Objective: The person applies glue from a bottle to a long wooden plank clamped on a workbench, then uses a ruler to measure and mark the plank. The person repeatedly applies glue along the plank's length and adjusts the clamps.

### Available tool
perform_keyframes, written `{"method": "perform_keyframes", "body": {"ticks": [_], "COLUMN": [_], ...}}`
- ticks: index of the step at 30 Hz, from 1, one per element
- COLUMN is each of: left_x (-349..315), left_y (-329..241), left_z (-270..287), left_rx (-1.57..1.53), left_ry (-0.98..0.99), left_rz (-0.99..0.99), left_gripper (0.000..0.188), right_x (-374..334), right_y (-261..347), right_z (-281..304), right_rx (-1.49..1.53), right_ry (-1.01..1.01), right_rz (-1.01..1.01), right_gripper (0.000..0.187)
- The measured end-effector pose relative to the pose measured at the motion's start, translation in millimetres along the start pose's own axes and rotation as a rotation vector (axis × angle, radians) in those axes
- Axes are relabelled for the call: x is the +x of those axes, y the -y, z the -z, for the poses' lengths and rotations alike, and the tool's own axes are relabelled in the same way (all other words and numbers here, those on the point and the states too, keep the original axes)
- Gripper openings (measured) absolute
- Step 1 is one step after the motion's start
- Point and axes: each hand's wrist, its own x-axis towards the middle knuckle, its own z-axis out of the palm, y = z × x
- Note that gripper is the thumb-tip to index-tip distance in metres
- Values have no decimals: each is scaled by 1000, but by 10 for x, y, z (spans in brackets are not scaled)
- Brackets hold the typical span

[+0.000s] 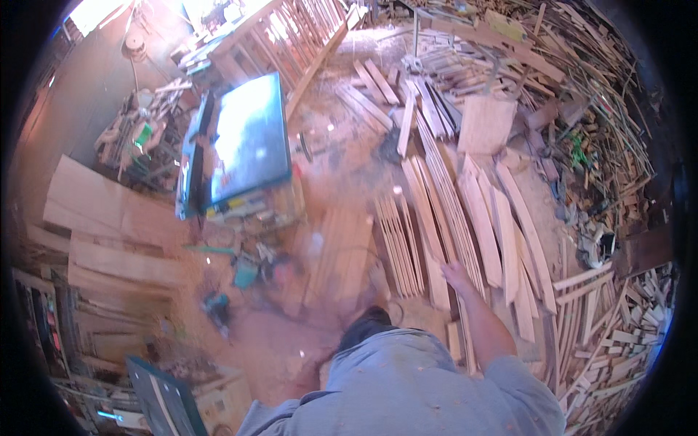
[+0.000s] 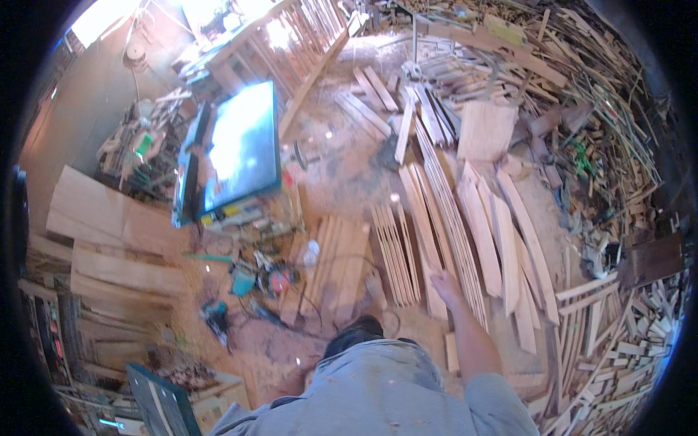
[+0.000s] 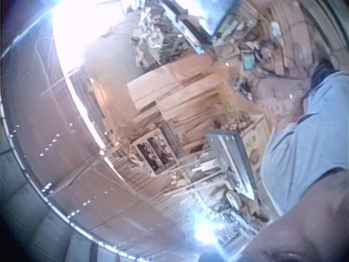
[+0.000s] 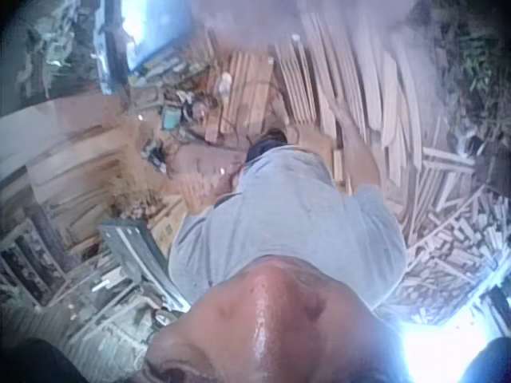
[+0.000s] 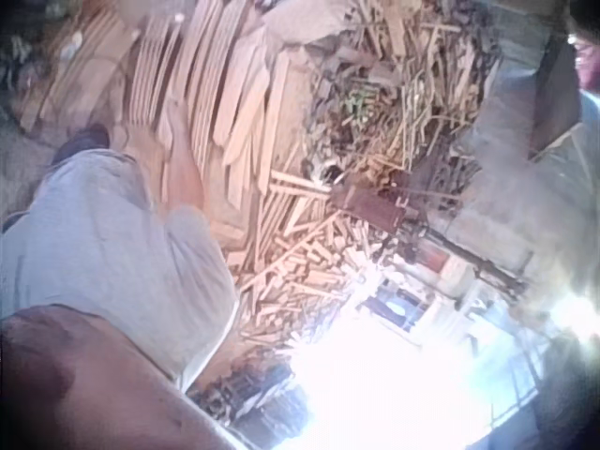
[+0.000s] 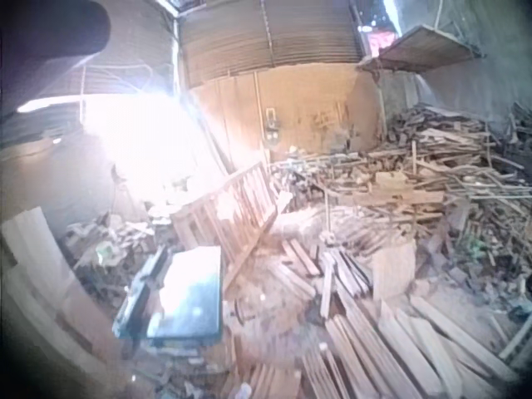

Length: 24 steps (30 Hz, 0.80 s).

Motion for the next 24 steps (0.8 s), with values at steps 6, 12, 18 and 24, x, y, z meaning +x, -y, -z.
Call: {"method": "perform_keyframes", "body": {"ticks": [6,12,18,24], "left_x": [1978,3174,4960,6152], "left_y": [-1973,-5267,-6629,-7894], "left_z": [1167,2398,3131,4459], "left_rx": [592,-82,-47,99], "left_ry": [152,-169,-37,95], "left_rz": [77,-338,-445,-252], "left_gripper": [41,37,41,38], "right_x": [913,1844,4549,7972], "right_y": [-359,976,2581,5667], "right_z": [258,-16,-588,-757], "right_rx": [-467,-294,-353,-505], "right_ry": [136,197,282,44], "right_rz": [-363,-598,-492,15], "right_gripper": [34,25,26,30]}}
